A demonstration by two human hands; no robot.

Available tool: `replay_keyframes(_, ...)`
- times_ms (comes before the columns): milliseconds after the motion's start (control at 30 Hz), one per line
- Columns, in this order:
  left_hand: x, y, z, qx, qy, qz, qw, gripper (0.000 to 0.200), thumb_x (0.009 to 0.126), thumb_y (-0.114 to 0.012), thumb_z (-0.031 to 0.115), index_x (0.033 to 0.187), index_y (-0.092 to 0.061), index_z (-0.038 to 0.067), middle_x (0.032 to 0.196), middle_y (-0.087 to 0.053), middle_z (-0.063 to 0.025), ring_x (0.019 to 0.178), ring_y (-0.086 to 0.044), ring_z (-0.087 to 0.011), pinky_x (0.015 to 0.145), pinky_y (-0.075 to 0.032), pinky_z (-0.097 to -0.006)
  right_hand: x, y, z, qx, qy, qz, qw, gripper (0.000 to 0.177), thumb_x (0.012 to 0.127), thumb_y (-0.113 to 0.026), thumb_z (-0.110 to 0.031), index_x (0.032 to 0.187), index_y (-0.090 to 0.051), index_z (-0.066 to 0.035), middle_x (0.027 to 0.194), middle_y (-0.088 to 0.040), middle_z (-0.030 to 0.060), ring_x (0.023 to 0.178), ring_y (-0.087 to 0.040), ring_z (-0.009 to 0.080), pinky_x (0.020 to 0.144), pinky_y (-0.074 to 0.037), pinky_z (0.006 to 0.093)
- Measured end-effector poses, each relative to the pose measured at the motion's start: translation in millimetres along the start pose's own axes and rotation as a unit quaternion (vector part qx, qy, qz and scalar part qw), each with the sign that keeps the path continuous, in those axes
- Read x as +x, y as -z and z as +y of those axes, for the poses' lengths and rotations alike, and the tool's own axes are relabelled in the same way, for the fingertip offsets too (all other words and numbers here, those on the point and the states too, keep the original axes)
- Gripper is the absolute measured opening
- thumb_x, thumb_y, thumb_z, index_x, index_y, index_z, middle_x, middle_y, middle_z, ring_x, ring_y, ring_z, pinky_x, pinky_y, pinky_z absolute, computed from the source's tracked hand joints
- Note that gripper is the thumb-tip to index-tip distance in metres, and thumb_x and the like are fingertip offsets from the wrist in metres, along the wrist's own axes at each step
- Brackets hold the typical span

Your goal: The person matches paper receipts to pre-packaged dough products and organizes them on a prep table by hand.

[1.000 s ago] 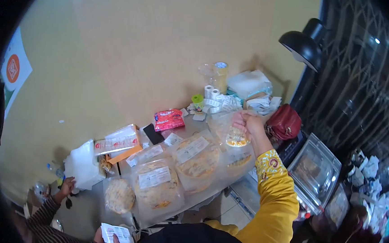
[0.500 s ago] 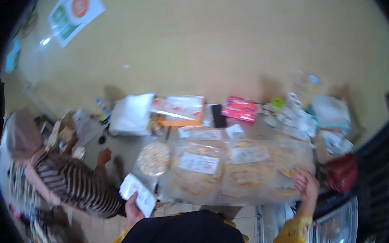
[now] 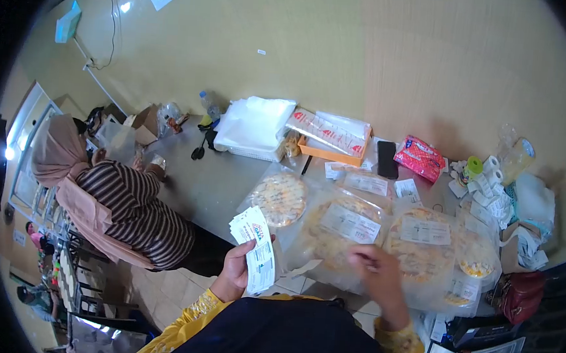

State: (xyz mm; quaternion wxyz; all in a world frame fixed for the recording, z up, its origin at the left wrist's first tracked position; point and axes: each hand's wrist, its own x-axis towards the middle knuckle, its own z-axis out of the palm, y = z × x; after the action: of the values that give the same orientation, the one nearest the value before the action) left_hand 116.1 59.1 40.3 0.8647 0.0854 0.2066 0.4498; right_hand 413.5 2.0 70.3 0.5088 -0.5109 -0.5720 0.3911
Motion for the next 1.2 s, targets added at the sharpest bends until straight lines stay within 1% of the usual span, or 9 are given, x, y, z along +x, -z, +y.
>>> replay_keyframes(67,-5,3,4,-0.034,0.023,-0.032,0.999,0.043,0.081,-0.057,0.011,0.121,-0.046,-0.001,0.113,-0.057,-0.0188,0.099,-0.059,-0.0302,0.086,-0.049,-0.0424,12,-47,-17,0.086,0.002,-0.079,0.993,0.016,0.083,-0.06,-0.008,0.096,-0.06,0.001,0.087,-0.062,0.007,0.082,-0.06,0.0114,0.074,-0.048,0.0255)
replay_keyframes(133,-12,7,11,-0.015,0.017,-0.031,0.999,0.043,0.081,-0.057,0.011,0.121,-0.046,-0.001,0.113,-0.057,-0.0186,0.1,-0.059,-0.0305,0.087,-0.048,-0.0423,23,-88,-17,0.08,0.072,-0.141,0.984,0.016,0.083,-0.06,-0.008,0.096,-0.057,0.001,0.089,-0.062,0.0071,0.083,-0.059,0.0117,0.074,-0.049,0.0264)
replay_keyframes(267,-28,15,38,0.03,0.004,-0.018,0.999,0.041,0.08,-0.06,0.011,0.117,-0.05,-0.002,0.111,-0.058,-0.017,0.099,-0.059,-0.0302,0.088,-0.048,-0.0421,41,-155,-6,0.146,-0.014,-0.173,0.974,0.018,0.084,-0.061,-0.009,0.093,-0.05,0.002,0.085,-0.059,0.0055,0.08,-0.058,0.0095,0.068,-0.048,0.0248)
replay_keyframes(467,-60,48,99,0.076,0.015,0.01,0.997,0.046,0.078,-0.063,0.01,0.119,-0.047,-0.001,0.108,-0.059,-0.0145,0.099,-0.06,-0.0271,0.085,-0.05,-0.0384,63,-230,-3,0.113,-0.128,-0.224,0.96,0.015,0.088,-0.056,-0.012,0.093,-0.055,0.003,0.083,-0.059,0.0032,0.077,-0.055,0.0064,0.066,-0.046,0.0208)
replay_keyframes(600,-75,71,137,0.065,0.022,0.039,0.997,0.046,0.078,-0.063,0.011,0.12,-0.047,0.0,0.109,-0.059,-0.0136,0.1,-0.059,-0.0268,0.084,-0.05,-0.0379,70,-279,0,0.123,-0.138,-0.224,0.957,0.018,0.088,-0.056,-0.011,0.098,-0.058,0.004,0.087,-0.062,0.0046,0.078,-0.056,0.0071,0.07,-0.046,0.0211)
replay_keyframes(800,-96,123,180,0.053,0.049,0.045,0.996,0.05,0.079,-0.065,0.016,0.122,-0.046,0.001,0.113,-0.057,-0.0137,0.107,-0.055,-0.0269,0.095,-0.041,-0.0411,71,-341,11,0.209,-0.199,-0.236,0.928,0.018,0.085,-0.059,-0.014,0.092,-0.061,0.003,0.082,-0.063,0.0042,0.074,-0.056,0.0071,0.067,-0.046,0.0234)
replay_keyframes(900,-100,135,196,0.036,0.058,0.033,0.997,0.049,0.079,-0.065,0.017,0.122,-0.046,0.001,0.113,-0.058,-0.0133,0.106,-0.055,-0.0273,0.095,-0.04,-0.0421,71,-364,6,0.129,-0.144,-0.204,0.96,0.016,0.085,-0.058,-0.012,0.092,-0.061,0.002,0.081,-0.063,0.0033,0.072,-0.055,0.0064,0.066,-0.045,0.0229)
replay_keyframes(933,-103,137,202,0.037,0.056,-0.004,0.998,0.047,0.083,-0.061,0.019,0.123,-0.044,0.001,0.117,-0.055,-0.0119,0.11,-0.052,-0.0257,0.098,-0.037,-0.0399,71,-371,3,0.134,-0.133,-0.196,0.962,0.015,0.086,-0.056,-0.012,0.091,-0.06,0.001,0.078,-0.061,0.0016,0.069,-0.053,0.0058,0.064,-0.045,0.0224)
replay_keyframes(1200,-117,153,231,-0.034,0.034,-0.007,0.999,0.047,0.081,-0.062,0.014,0.123,-0.044,0.003,0.115,-0.056,-0.0131,0.109,-0.053,-0.028,0.098,-0.037,-0.0436,84,-394,-17,0.166,-0.148,-0.194,0.955,0.014,0.086,-0.058,-0.013,0.086,-0.057,0.001,0.073,-0.059,0.0014,0.066,-0.051,0.006,0.06,-0.043,0.0227)
